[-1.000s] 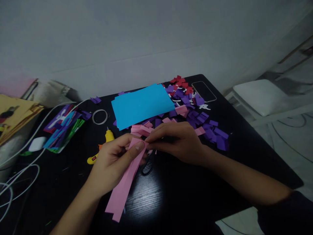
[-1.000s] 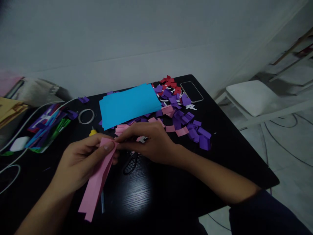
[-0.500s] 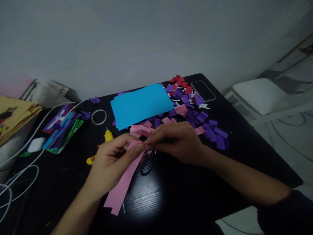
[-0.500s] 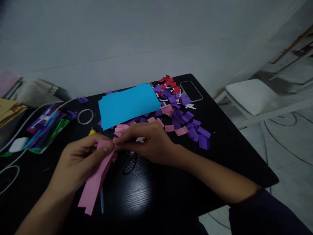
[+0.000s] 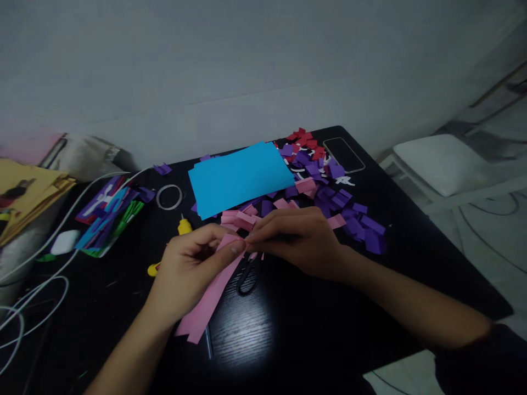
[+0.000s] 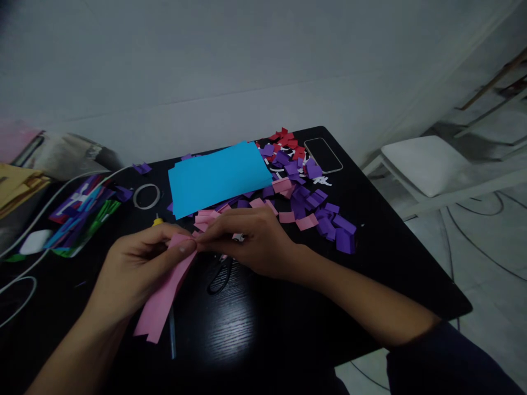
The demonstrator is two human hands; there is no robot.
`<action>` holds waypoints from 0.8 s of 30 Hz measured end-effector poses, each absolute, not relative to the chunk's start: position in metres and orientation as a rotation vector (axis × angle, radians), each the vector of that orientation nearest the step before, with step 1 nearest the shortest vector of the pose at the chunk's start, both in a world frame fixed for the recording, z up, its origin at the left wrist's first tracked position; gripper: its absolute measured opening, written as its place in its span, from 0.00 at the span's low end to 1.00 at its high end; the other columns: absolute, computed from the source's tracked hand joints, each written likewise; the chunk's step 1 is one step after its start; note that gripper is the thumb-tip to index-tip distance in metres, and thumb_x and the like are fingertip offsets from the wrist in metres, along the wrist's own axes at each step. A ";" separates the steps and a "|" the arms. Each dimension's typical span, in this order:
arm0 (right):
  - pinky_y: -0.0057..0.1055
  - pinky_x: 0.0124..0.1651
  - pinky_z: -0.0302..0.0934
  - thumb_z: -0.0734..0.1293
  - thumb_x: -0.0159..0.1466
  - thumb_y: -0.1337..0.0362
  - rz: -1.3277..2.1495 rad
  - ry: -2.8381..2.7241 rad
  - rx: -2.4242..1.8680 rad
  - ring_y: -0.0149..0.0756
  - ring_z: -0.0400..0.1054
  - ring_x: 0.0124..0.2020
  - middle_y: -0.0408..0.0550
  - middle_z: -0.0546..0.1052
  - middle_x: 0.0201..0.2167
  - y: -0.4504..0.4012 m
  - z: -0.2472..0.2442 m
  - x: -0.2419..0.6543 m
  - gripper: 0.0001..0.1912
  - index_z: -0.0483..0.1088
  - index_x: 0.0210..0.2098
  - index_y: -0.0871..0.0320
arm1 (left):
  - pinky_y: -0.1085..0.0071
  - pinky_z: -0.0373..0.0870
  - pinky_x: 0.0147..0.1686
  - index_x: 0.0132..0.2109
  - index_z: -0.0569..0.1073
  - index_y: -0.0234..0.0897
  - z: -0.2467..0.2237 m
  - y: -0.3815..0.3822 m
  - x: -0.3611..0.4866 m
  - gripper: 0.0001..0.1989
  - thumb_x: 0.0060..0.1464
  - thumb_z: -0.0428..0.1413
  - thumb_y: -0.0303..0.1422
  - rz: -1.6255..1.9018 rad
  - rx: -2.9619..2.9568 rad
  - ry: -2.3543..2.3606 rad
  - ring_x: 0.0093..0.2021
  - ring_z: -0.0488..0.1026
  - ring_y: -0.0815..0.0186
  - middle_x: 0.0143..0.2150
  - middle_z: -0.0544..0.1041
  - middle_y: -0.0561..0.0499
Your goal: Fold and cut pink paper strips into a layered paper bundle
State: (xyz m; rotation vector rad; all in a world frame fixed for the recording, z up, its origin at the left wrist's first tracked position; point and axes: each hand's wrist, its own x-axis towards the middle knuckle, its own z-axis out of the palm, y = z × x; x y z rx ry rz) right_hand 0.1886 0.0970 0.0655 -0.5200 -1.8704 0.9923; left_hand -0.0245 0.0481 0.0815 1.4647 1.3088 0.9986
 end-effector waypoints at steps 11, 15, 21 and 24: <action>0.29 0.43 0.75 0.75 0.64 0.72 0.999 -1.867 -0.496 0.34 0.81 0.38 0.48 0.85 0.37 0.097 0.065 0.188 0.05 0.81 0.39 0.58 | 0.80 0.68 0.27 0.36 0.84 0.41 0.083 0.050 -0.025 0.02 0.57 0.65 0.31 1.009 1.454 1.276 0.28 0.74 0.72 0.29 0.81 0.54; 0.30 0.44 0.76 0.75 0.64 0.71 1.009 -1.858 -0.509 0.34 0.81 0.39 0.47 0.85 0.37 0.096 0.064 0.188 0.05 0.81 0.39 0.57 | 0.80 0.68 0.26 0.35 0.84 0.41 0.083 0.051 -0.024 0.02 0.56 0.65 0.31 1.016 1.449 1.280 0.27 0.72 0.72 0.28 0.80 0.54; 0.30 0.44 0.76 0.75 0.64 0.71 1.033 -1.848 -0.517 0.35 0.81 0.39 0.47 0.85 0.37 0.095 0.064 0.188 0.04 0.81 0.38 0.57 | 0.80 0.69 0.27 0.35 0.84 0.41 0.082 0.050 -0.024 0.02 0.55 0.66 0.30 1.020 1.427 1.286 0.27 0.73 0.72 0.28 0.81 0.54; 0.30 0.44 0.75 0.75 0.64 0.70 1.055 -1.853 -0.534 0.34 0.81 0.38 0.46 0.85 0.37 0.095 0.066 0.188 0.04 0.81 0.39 0.56 | 0.79 0.69 0.27 0.34 0.84 0.40 0.083 0.049 -0.025 0.02 0.55 0.66 0.30 1.031 1.432 1.299 0.27 0.74 0.72 0.28 0.81 0.54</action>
